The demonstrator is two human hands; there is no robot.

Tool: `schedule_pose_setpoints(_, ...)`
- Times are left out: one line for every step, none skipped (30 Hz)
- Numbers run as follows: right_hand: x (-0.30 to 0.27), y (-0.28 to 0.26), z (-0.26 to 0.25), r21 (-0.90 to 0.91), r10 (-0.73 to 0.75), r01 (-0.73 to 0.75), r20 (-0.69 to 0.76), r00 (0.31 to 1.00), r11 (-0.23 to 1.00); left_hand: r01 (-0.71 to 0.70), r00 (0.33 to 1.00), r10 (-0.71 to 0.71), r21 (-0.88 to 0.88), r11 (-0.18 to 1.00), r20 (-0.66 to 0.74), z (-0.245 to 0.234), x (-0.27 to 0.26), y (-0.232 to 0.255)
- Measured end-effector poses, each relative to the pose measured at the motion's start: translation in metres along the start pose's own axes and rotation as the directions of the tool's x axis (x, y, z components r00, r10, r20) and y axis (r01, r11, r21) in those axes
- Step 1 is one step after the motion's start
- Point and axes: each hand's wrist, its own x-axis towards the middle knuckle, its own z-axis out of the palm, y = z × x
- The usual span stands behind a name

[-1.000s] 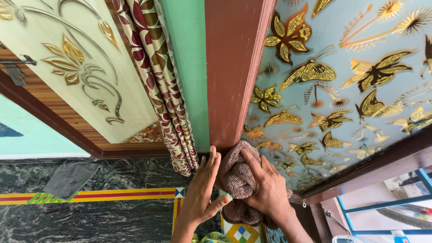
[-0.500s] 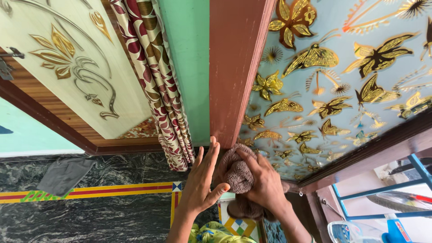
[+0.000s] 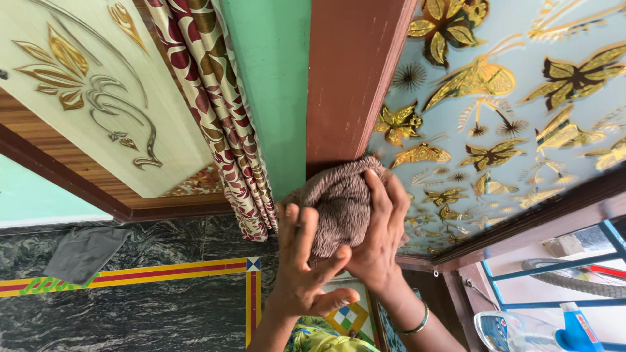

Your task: The person wipes a decorative glass window pane with a brown cloth, then sprays it with a cleaning solution from a blue bottle and continues wiping. The window features a butterfly pattern and is set in a wooden frame.

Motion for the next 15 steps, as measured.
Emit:
schedule_pose_setpoints(-0.006, 0.007, 0.007, 0.049, 0.001, 0.001, -0.034, 0.999, 0.999, -0.009, 1.000, 0.009, 0.026, 1.000, 0.000, 0.007, 0.000, -0.004)
schedule_pose_setpoints(-0.013, 0.015, 0.012, 0.096, 0.005, 0.001, -0.068, 0.998, 0.995, -0.016, 1.000, 0.016, 0.049, 0.999, 0.002, 0.016, -0.002, -0.009)
schedule_pose_setpoints(-0.018, 0.024, 0.016, 0.068, 0.063, -0.062, -0.017, 0.998, 0.996, -0.045, 0.993, 0.050, 0.051, 0.998, -0.107, 0.030, -0.002, -0.019)
schedule_pose_setpoints(-0.024, 0.032, 0.019, 0.036, 0.128, -0.129, 0.031, 0.991, 0.991, -0.072, 0.974, 0.082, 0.054, 0.996, -0.211, 0.046, -0.001, -0.032)
schedule_pose_setpoints(-0.029, 0.039, 0.020, 0.001, 0.193, -0.194, 0.078, 0.978, 0.981, -0.098, 0.944, 0.112, 0.060, 0.993, -0.312, 0.058, -0.003, -0.042)
schedule_pose_setpoints(-0.035, 0.042, 0.024, -0.036, 0.085, -0.084, 0.027, 0.996, 0.996, -0.108, 0.920, 0.122, 0.058, 0.992, -0.373, 0.066, -0.008, -0.052)
schedule_pose_setpoints(-0.042, 0.043, 0.029, -0.078, -0.028, 0.026, -0.018, 0.999, 0.997, -0.118, 0.892, 0.132, 0.058, 0.991, -0.433, 0.073, -0.013, -0.060)
schedule_pose_setpoints(-0.047, 0.045, 0.033, -0.127, -0.148, 0.139, -0.059, 0.987, 0.982, -0.131, 0.857, 0.143, 0.059, 0.990, -0.495, 0.081, -0.017, -0.068)
schedule_pose_setpoints(-0.052, 0.047, 0.038, -0.116, -0.164, 0.155, -0.071, 0.984, 0.981, -0.111, 0.862, 0.142, 0.094, 0.989, -0.487, 0.085, -0.023, -0.074)
schedule_pose_setpoints(-0.057, 0.051, 0.043, -0.106, -0.181, 0.172, -0.084, 0.980, 0.979, -0.090, 0.866, 0.142, 0.129, 0.988, -0.480, 0.088, -0.032, -0.076)
schedule_pose_setpoints(-0.063, 0.055, 0.048, -0.096, -0.199, 0.190, -0.096, 0.975, 0.977, -0.069, 0.870, 0.141, 0.165, 0.984, -0.473, 0.092, -0.041, -0.079)
schedule_pose_setpoints(-0.071, 0.060, 0.051, -0.093, -0.190, 0.183, -0.074, 0.979, 0.979, -0.074, 0.872, 0.142, 0.159, 0.985, -0.469, 0.095, -0.049, -0.083)
schedule_pose_setpoints(-0.079, 0.065, 0.053, -0.091, -0.180, 0.175, -0.051, 0.982, 0.980, -0.079, 0.873, 0.143, 0.153, 0.985, -0.465, 0.099, -0.057, -0.087)
schedule_pose_setpoints(-0.088, 0.070, 0.057, -0.087, -0.169, 0.166, -0.028, 0.985, 0.982, -0.083, 0.876, 0.143, 0.148, 0.985, -0.460, 0.102, -0.065, -0.091)
schedule_pose_setpoints(-0.097, 0.075, 0.061, -0.095, -0.162, 0.159, -0.023, 0.987, 0.983, -0.085, 0.876, 0.147, 0.153, 0.985, -0.459, 0.106, -0.073, -0.095)
